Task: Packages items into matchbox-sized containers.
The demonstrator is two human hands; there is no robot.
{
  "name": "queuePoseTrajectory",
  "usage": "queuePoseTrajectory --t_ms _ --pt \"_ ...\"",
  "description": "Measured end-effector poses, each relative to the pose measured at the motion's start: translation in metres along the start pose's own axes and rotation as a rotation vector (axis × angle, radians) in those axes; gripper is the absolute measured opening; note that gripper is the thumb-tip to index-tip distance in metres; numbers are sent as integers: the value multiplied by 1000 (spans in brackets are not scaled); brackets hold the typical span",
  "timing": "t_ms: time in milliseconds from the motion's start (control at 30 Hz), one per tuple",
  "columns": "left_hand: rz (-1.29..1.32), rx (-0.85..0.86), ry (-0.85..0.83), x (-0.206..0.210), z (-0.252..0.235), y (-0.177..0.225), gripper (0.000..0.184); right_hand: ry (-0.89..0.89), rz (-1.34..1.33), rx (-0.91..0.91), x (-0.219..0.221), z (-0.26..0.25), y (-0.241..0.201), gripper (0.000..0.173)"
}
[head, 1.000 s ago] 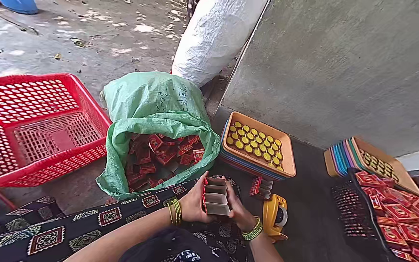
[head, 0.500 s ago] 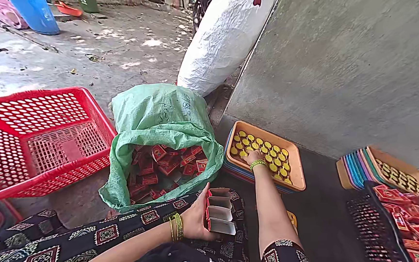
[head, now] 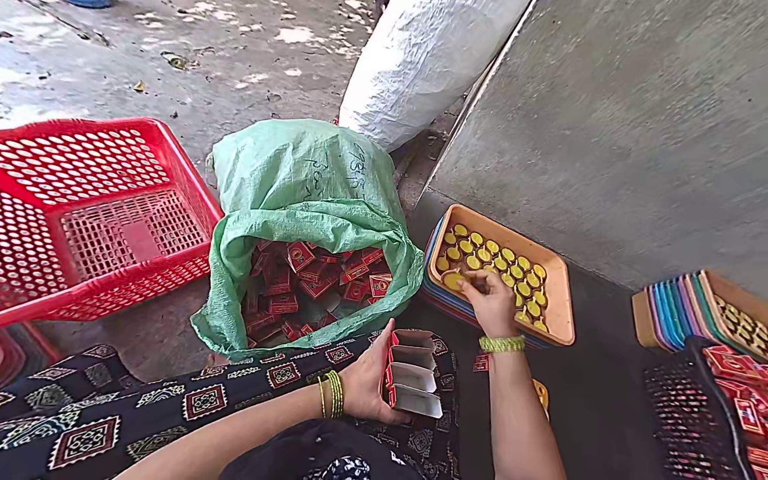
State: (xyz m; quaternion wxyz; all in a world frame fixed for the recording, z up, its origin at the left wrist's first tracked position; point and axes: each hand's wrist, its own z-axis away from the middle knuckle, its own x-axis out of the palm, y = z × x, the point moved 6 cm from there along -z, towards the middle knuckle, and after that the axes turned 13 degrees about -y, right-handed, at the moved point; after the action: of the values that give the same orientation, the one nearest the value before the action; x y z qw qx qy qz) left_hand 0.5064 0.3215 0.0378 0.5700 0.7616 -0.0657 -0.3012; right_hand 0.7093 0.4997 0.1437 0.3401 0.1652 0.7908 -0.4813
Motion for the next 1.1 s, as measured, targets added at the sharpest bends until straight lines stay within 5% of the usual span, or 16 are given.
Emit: queuePoseTrajectory --t_ms 133,333,433,500,633,800,967,1100 --pt "-8 41 6 0 -1 1 161 -181 -224 -400 3 57 -85 17" --pt "8 15 -4 2 0 0 162 -352 -73 -401 23 70 -103 16" --pt "15 -11 -13 1 1 0 163 -212 64 -216 11 34 -72 21" --pt "11 -27 -24 2 1 0 162 -176 262 97 11 -2 -23 25" --pt "20 -26 -20 0 0 1 161 -454 444 644 42 -66 66 44" --pt "42 -40 -20 -3 0 0 161 -425 415 792 60 -90 91 39" --pt "33 -49 -27 -3 0 1 159 -207 198 654 48 -74 85 30" --pt "33 -45 -30 -2 -1 -2 160 28 480 260 28 -43 34 22"
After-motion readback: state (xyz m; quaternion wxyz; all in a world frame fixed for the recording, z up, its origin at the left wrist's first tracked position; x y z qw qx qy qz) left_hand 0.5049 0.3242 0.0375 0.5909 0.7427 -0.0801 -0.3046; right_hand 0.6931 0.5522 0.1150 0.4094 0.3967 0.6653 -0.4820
